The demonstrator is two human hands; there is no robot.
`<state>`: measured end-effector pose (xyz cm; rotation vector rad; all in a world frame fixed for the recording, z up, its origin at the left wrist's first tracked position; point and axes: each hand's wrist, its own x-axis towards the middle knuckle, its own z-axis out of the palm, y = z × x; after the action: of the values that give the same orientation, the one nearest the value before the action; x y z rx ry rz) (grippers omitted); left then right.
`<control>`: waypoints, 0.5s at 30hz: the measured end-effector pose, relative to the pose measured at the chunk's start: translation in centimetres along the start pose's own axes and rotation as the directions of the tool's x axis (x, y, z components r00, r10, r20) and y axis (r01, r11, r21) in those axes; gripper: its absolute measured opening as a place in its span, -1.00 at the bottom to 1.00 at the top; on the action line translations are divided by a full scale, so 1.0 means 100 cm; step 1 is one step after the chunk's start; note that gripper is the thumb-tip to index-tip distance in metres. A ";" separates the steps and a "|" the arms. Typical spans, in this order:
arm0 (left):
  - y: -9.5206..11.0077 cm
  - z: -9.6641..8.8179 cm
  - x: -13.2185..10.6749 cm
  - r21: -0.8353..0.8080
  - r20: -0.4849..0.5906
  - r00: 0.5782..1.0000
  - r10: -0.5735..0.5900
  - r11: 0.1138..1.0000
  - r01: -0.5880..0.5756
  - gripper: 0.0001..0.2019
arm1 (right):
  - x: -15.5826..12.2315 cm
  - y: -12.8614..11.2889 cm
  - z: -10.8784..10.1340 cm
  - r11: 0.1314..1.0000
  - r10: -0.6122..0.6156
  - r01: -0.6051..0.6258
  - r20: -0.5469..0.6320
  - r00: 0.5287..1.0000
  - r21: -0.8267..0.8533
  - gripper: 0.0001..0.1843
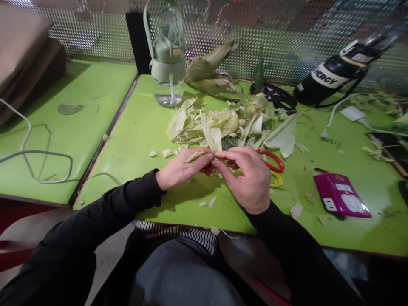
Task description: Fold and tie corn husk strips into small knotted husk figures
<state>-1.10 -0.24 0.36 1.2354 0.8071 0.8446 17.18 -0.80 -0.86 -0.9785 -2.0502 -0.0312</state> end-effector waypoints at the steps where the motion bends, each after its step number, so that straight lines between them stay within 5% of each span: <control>1: -0.001 0.000 0.001 -0.007 -0.009 1.000 -0.012 1.000 0.012 -0.78 | 0.000 0.000 0.000 1.000 0.016 -0.016 0.004 1.000 0.000 -0.86; 5: -0.003 0.000 0.002 0.080 -0.039 0.998 -0.039 0.996 0.043 -0.80 | 0.003 0.003 0.000 0.995 0.094 -0.096 0.086 0.992 0.011 -0.86; 10: -0.002 0.000 0.001 0.194 -0.035 0.999 -0.037 0.980 0.043 -0.82 | 0.006 0.005 -0.002 0.918 0.262 -0.324 0.265 0.928 0.227 -0.87; 15: -0.001 0.003 0.001 0.210 -0.088 0.996 -0.014 0.977 0.032 -0.82 | 0.007 -0.002 -0.004 0.866 0.388 -0.424 0.179 0.904 0.265 -0.87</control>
<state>-0.84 -0.31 0.33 1.3804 0.9993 0.8127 17.11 -0.67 -0.04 -1.2198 -1.8410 0.5594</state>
